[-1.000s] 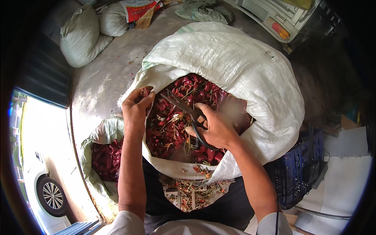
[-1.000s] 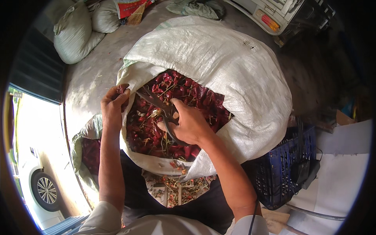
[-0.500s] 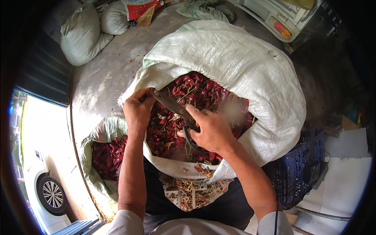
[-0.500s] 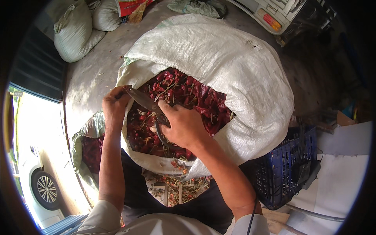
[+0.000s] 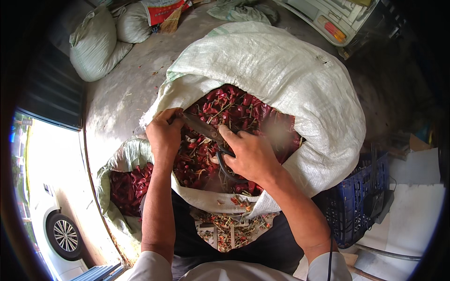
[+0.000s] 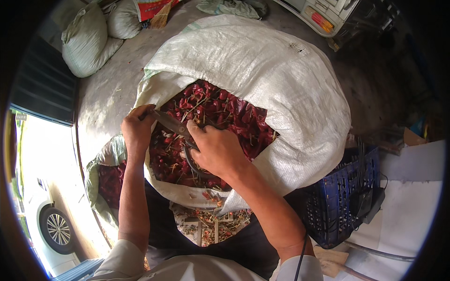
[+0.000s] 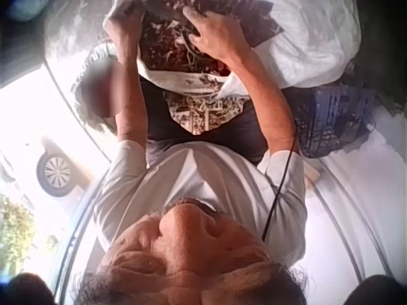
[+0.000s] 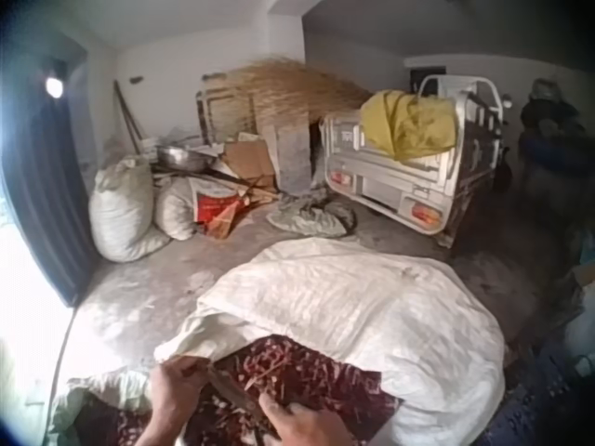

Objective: The person sits on the floor and uses scissors to trim the stems off dried red chilies taken from a large white sack. The trimmed chilies are placed into a smaller sack on the left, while the removed stems are discarded onto a newspaper on the floor.

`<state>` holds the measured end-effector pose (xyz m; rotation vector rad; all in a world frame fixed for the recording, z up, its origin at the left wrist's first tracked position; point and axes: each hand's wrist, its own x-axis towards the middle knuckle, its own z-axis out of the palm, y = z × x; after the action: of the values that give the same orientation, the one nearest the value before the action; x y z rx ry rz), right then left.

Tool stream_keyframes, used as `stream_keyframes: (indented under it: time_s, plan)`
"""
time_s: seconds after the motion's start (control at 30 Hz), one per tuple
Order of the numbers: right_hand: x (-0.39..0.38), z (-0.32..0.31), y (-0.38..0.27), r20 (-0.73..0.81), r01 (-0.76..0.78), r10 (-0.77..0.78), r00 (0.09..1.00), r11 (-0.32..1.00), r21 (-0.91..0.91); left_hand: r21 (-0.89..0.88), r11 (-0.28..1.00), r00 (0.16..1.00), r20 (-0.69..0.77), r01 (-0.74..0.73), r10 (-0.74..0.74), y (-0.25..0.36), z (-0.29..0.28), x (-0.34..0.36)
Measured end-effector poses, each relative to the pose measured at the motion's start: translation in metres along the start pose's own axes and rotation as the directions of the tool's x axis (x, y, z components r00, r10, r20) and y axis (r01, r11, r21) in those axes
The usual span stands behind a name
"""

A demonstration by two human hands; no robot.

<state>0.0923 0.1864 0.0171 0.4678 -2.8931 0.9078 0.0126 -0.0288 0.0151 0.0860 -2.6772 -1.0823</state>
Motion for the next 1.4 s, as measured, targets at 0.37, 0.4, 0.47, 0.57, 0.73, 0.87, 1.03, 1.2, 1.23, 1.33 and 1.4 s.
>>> stream_keyframes:
  time_s: [0.37,0.4,0.47,0.57,0.73,0.87,1.03,1.2,1.23,1.33,1.4]
  plan:
    - [0.003,-0.012,0.002,0.105,-0.042,0.046,0.993,0.998,-0.04,0.323,0.878,0.926,-0.009,-0.354,0.377,-0.002,0.013,-0.008]
    - [0.003,-0.011,0.002,0.109,-0.052,0.055,0.992,0.998,-0.03,0.257,0.912,0.942,-0.018,-0.321,0.336,-0.001,0.014,-0.009]
    - [0.002,-0.007,0.0,0.074,-0.068,0.068,0.995,0.998,0.006,0.129,0.961,0.968,-0.03,-0.244,0.249,0.0,0.013,-0.009]
    - [0.0,0.001,-0.002,0.03,-0.103,0.1,0.995,0.991,0.086,0.004,0.999,0.998,0.041,-0.053,0.053,0.005,0.014,-0.007]
    - [0.001,0.012,-0.006,-0.091,-0.112,0.126,0.988,0.983,0.143,-0.082,0.995,0.992,0.115,0.064,-0.054,0.011,0.011,-0.004]
    - [0.004,0.009,-0.017,0.008,-0.207,0.217,0.976,0.916,0.343,-0.177,0.974,0.984,0.132,0.144,-0.122,0.012,0.01,-0.005]
    - [0.005,0.004,-0.028,0.157,-0.338,0.305,0.939,0.741,0.58,-0.146,0.982,0.991,0.079,0.121,-0.11,0.009,0.012,-0.005]
    - [0.006,0.027,-0.028,0.006,-0.221,0.304,0.953,0.678,0.701,-0.301,0.945,0.99,0.098,0.126,-0.101,0.008,0.02,-0.011]
    - [0.014,0.027,-0.03,0.197,-0.307,0.347,0.917,0.297,0.904,-0.313,0.948,0.996,0.086,0.054,-0.029,-0.008,0.038,-0.022]
    - [0.037,-0.021,-0.021,-0.077,-0.13,0.336,0.939,0.553,0.823,-0.501,0.811,0.933,0.329,0.302,-0.144,0.017,0.035,-0.038]
    - [0.027,-0.027,-0.024,-0.21,-0.094,0.281,0.937,0.779,0.62,-0.717,0.649,0.96,0.265,0.256,-0.087,0.002,0.03,-0.027]
